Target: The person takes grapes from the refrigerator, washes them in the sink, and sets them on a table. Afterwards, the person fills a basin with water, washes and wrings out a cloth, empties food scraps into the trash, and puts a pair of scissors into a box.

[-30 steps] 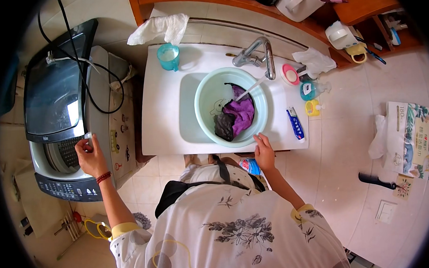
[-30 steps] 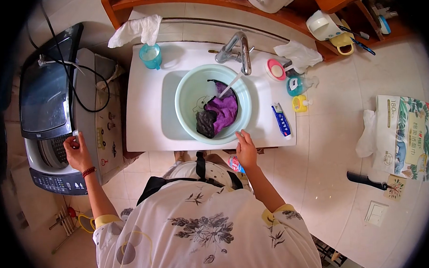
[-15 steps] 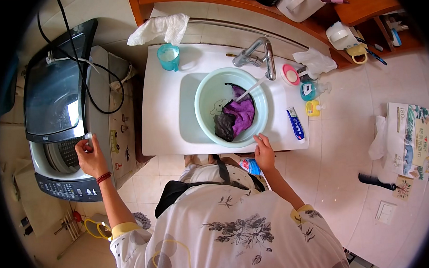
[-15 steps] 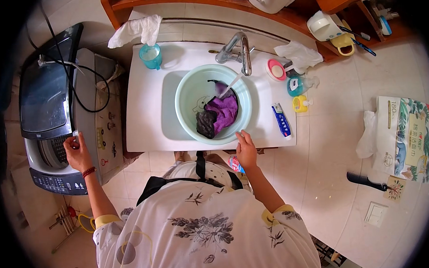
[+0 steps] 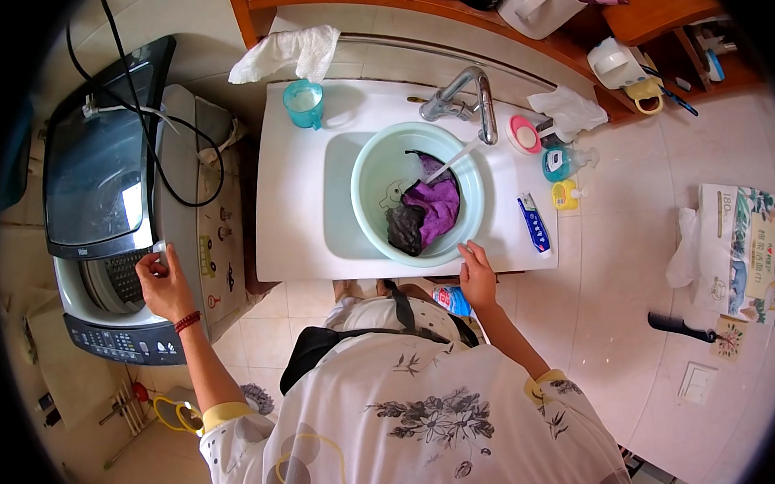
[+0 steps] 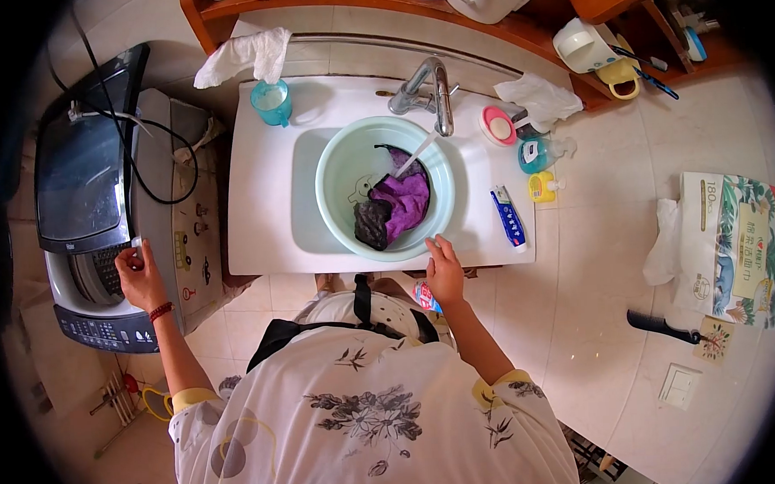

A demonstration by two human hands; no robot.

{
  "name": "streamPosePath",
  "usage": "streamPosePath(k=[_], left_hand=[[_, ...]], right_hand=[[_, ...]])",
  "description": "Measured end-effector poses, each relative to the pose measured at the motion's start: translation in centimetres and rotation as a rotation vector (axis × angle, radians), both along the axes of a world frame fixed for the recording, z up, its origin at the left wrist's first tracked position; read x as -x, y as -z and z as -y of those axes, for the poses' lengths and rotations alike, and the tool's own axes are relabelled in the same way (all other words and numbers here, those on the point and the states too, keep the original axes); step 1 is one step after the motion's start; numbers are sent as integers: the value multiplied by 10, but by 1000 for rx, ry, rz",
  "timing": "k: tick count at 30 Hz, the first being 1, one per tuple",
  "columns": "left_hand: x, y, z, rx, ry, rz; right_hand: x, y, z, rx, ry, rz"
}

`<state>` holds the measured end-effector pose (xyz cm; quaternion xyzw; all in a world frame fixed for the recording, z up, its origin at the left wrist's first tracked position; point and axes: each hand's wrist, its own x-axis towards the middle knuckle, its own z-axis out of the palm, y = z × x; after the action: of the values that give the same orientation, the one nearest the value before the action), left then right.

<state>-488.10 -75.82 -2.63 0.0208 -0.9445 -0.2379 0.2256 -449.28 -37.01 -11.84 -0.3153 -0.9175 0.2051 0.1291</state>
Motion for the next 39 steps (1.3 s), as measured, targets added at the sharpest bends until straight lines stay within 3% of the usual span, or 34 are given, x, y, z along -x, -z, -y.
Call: streamPosePath(k=[39], left_hand=[[-2,-3,-2,-5,3,2]], right_hand=[[2,-2,-1,1,-18,5]])
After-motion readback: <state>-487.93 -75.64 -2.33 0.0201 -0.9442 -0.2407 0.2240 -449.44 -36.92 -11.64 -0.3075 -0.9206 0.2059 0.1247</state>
